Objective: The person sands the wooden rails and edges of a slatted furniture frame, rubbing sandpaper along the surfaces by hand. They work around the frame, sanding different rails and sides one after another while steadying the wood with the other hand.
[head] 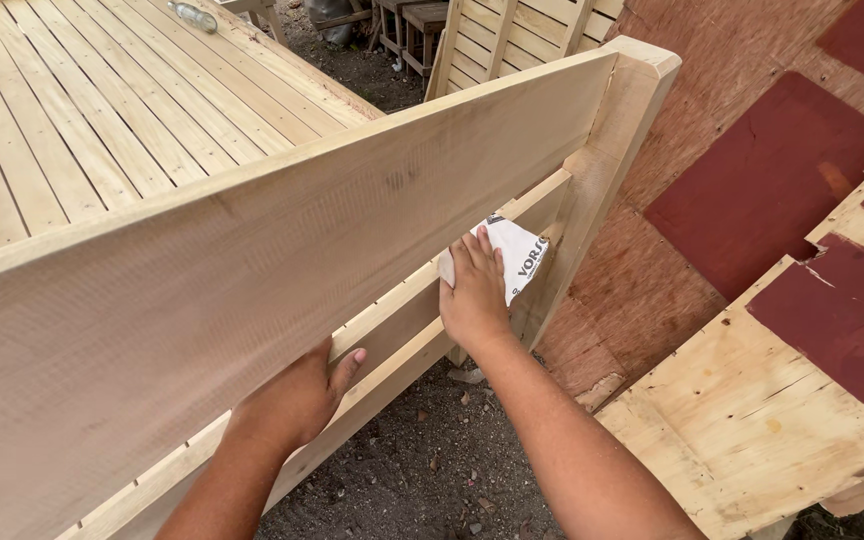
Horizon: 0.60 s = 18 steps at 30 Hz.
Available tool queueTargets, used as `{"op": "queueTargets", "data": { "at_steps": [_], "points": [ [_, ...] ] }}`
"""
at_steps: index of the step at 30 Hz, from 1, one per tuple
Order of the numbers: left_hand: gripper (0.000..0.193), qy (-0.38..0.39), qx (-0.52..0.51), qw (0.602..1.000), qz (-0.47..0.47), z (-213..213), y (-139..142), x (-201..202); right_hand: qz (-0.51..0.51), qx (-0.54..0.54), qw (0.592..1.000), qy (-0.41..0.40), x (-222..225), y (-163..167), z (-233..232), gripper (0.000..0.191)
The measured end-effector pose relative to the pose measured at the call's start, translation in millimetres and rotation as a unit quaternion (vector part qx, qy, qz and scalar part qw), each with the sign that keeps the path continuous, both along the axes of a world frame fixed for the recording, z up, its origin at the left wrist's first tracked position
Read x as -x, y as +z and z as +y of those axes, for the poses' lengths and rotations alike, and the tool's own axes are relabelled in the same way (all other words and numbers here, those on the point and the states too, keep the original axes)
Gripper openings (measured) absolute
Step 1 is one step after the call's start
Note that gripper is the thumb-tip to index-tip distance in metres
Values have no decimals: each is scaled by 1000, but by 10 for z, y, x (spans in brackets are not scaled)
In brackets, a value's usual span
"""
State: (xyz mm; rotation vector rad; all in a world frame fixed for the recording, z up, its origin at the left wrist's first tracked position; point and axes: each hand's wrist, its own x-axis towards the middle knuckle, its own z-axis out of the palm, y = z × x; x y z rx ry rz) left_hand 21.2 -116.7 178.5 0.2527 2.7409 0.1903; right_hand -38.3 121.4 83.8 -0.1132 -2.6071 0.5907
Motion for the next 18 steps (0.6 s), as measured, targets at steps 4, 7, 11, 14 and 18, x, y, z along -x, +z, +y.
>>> {"op": "queueTargets", "data": {
  "at_steps": [4,7,11,14,18],
  "points": [
    [68,62,-2,997,50,-610,-30,-349,-16,-31,998,50,-374,10,-715,59],
    [64,95,0,990,101,-1091,-139,-631,-22,-37,993,110,-707,80,-1302,58],
    [56,143,-42,976,160,-1625,-279,-967,-33,-56,973,223,-1252,213,-2281,64],
    [52,166,-36,970,176,-1930,-303,-1155,-66,-25,946,317,-1528,284,-2921,61],
    [53,185,-74,952,231,-2134,-321,-1277,-40,-106,933,343,-1644,256,-3151,63]
  ]
}}
